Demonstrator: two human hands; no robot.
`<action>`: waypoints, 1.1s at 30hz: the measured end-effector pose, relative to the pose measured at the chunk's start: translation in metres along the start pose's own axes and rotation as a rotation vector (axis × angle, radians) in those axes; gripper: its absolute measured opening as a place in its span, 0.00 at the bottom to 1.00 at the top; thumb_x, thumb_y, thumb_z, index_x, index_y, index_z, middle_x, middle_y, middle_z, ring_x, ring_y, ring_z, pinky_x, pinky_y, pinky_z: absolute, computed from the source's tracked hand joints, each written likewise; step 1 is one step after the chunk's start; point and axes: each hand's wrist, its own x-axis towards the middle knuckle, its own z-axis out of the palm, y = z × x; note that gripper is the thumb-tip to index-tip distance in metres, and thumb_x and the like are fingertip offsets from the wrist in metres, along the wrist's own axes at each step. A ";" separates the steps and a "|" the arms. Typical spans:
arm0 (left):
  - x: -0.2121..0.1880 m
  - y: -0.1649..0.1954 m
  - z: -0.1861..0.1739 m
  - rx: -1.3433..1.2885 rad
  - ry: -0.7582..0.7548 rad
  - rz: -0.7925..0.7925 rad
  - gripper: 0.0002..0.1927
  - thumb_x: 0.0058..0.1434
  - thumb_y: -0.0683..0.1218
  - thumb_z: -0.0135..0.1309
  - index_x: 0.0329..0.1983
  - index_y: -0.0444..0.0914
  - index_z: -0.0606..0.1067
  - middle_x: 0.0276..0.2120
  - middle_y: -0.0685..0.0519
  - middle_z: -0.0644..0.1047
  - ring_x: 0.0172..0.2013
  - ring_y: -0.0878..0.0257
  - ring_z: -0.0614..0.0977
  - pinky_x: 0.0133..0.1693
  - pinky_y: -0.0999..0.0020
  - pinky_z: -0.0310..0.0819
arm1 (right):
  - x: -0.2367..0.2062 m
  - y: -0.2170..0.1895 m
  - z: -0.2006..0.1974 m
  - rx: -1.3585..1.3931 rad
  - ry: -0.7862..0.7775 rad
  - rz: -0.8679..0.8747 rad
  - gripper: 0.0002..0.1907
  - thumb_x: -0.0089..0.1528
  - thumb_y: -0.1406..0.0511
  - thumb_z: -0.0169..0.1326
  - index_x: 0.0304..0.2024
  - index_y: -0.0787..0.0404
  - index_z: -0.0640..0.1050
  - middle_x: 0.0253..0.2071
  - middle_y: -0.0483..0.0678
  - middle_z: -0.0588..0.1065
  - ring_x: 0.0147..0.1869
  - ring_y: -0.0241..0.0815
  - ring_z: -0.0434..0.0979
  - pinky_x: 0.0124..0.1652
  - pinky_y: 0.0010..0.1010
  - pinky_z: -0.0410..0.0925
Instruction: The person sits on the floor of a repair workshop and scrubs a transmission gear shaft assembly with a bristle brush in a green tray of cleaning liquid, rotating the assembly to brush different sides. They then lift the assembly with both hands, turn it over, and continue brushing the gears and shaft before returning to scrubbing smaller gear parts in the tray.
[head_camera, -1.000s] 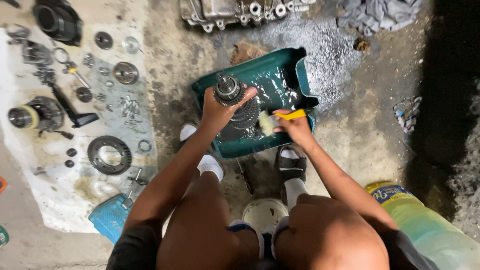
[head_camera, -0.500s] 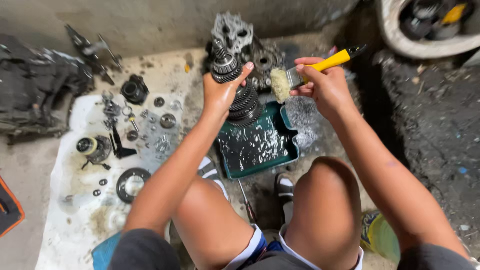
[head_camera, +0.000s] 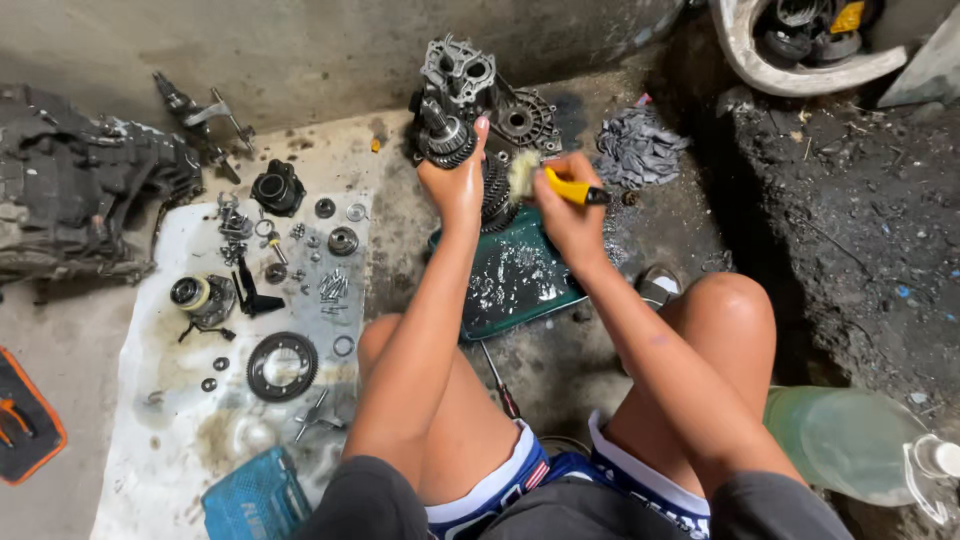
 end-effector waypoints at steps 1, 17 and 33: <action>0.000 -0.003 0.003 0.090 0.014 -0.019 0.16 0.51 0.52 0.71 0.30 0.35 0.81 0.25 0.54 0.82 0.24 0.69 0.80 0.30 0.70 0.74 | -0.008 0.003 -0.001 0.063 -0.015 0.097 0.06 0.68 0.68 0.58 0.40 0.65 0.75 0.33 0.44 0.74 0.36 0.32 0.72 0.35 0.26 0.68; -0.003 -0.024 0.032 0.404 0.018 -0.099 0.20 0.51 0.60 0.69 0.24 0.39 0.82 0.21 0.57 0.82 0.25 0.67 0.83 0.35 0.67 0.77 | -0.017 0.038 -0.014 0.052 0.096 0.204 0.06 0.68 0.68 0.57 0.39 0.65 0.75 0.33 0.44 0.75 0.37 0.30 0.73 0.36 0.24 0.69; 0.007 -0.032 0.010 0.291 0.106 -0.139 0.18 0.52 0.55 0.71 0.25 0.35 0.80 0.21 0.56 0.81 0.23 0.69 0.80 0.32 0.71 0.73 | -0.059 0.004 -0.003 -0.070 0.091 0.173 0.06 0.68 0.67 0.59 0.43 0.64 0.76 0.34 0.45 0.77 0.37 0.30 0.73 0.37 0.24 0.68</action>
